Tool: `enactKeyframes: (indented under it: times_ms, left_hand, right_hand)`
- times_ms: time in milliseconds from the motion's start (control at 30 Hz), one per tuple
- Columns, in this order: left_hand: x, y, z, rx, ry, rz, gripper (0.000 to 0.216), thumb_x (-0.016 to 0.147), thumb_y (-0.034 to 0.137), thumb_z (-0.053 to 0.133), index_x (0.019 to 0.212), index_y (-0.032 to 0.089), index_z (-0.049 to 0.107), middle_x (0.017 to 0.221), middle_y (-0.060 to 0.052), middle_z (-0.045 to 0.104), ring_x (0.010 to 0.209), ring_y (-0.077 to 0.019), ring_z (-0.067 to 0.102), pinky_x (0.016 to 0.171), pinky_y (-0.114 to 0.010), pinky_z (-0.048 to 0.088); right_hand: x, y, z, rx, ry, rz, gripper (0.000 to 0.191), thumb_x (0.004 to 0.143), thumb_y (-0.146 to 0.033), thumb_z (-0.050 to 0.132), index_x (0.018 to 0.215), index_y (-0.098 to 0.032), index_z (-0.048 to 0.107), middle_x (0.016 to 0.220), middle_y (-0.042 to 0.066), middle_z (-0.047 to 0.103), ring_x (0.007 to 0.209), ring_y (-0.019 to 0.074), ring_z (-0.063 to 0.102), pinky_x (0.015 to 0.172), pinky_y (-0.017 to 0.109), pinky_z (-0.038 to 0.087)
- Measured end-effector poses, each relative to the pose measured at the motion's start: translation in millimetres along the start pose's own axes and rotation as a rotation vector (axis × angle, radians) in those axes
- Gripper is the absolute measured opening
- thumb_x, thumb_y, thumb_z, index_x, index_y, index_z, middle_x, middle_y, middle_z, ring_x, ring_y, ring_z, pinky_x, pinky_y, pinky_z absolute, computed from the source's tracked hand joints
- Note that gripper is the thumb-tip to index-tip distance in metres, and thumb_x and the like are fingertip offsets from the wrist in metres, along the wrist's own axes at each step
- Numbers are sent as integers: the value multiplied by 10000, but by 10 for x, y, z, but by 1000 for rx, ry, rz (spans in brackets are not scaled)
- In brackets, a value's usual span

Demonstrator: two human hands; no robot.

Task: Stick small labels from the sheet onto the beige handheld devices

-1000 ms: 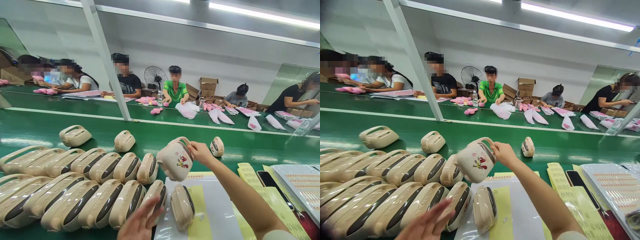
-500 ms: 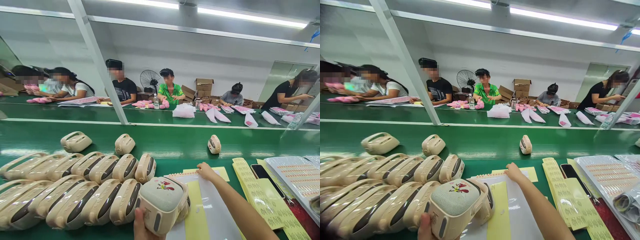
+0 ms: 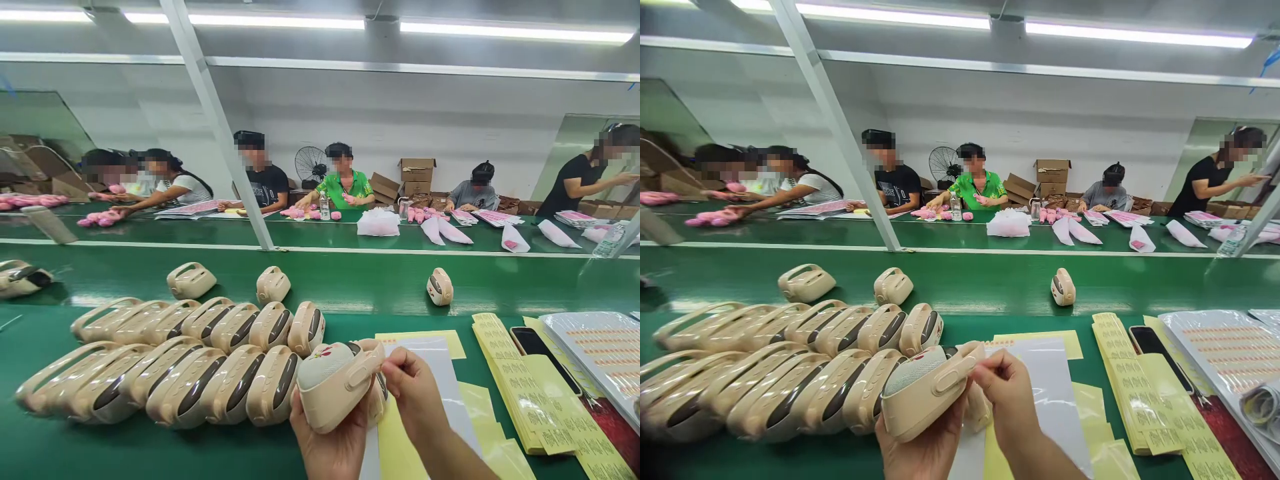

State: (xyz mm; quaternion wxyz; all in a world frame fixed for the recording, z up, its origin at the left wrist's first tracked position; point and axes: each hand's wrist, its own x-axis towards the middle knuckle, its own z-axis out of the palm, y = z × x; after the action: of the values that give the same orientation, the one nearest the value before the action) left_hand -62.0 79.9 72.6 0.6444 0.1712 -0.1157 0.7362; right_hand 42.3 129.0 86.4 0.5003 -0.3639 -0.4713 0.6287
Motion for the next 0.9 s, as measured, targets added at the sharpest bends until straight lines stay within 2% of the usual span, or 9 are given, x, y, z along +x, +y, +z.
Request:
enactKeyframes:
  times_ms: [67,133,267,467,733,800,900]
  left_hand:
    - [-7,-18,-21,-13,48,-21,347,880,390,386,1144,329,603,1141,1,677,1099,-204,581,969,-333,421]
    - [-24,-26,-43,-21,64,-4,324,869,380,409,1083,324,646,1062,0,713,1053,-206,611,945,-333,443]
    - [-50,-38,-36,-30,70,0,291,848,358,448,1016,318,682,1004,2,733,1058,-206,608,935,-324,450]
    - [-58,-77,31,-15,76,-6,280,833,347,475,1026,321,677,1026,4,727,1084,-207,592,935,-317,450]
    - [-90,-60,-17,10,76,-16,253,834,367,488,989,344,686,980,24,739,1027,-191,624,935,-303,446]
    - [-111,-42,-31,-5,60,-50,263,843,372,470,994,347,684,993,24,736,1063,-188,603,950,-294,431]
    - [-134,-25,-37,-24,33,-85,296,861,375,426,1016,345,676,1024,18,727,1123,-191,562,968,-303,415]
  right_hand:
    - [-155,-53,141,151,6,-18,314,545,-439,756,559,-206,546,572,-35,480,593,139,454,602,282,394]
    - [-219,-74,220,159,61,-32,297,511,-410,780,533,-209,562,596,-28,483,639,158,469,642,296,401]
    - [-240,-33,225,110,134,-47,287,522,-398,778,523,-210,561,614,-31,446,650,161,451,641,293,395]
    - [-263,63,152,35,106,-107,236,615,-376,736,579,-212,570,638,-30,442,650,153,433,626,278,375]
    - [-262,-101,191,-157,123,-161,207,592,-352,674,549,-220,520,591,-36,407,572,139,366,538,262,323]
    - [-265,-128,195,-175,119,-153,179,579,-323,671,617,-227,525,584,-51,377,559,132,342,532,251,313]
    - [-258,-113,165,-137,141,-126,333,548,-311,710,798,-240,501,591,-79,330,559,123,324,537,230,297]
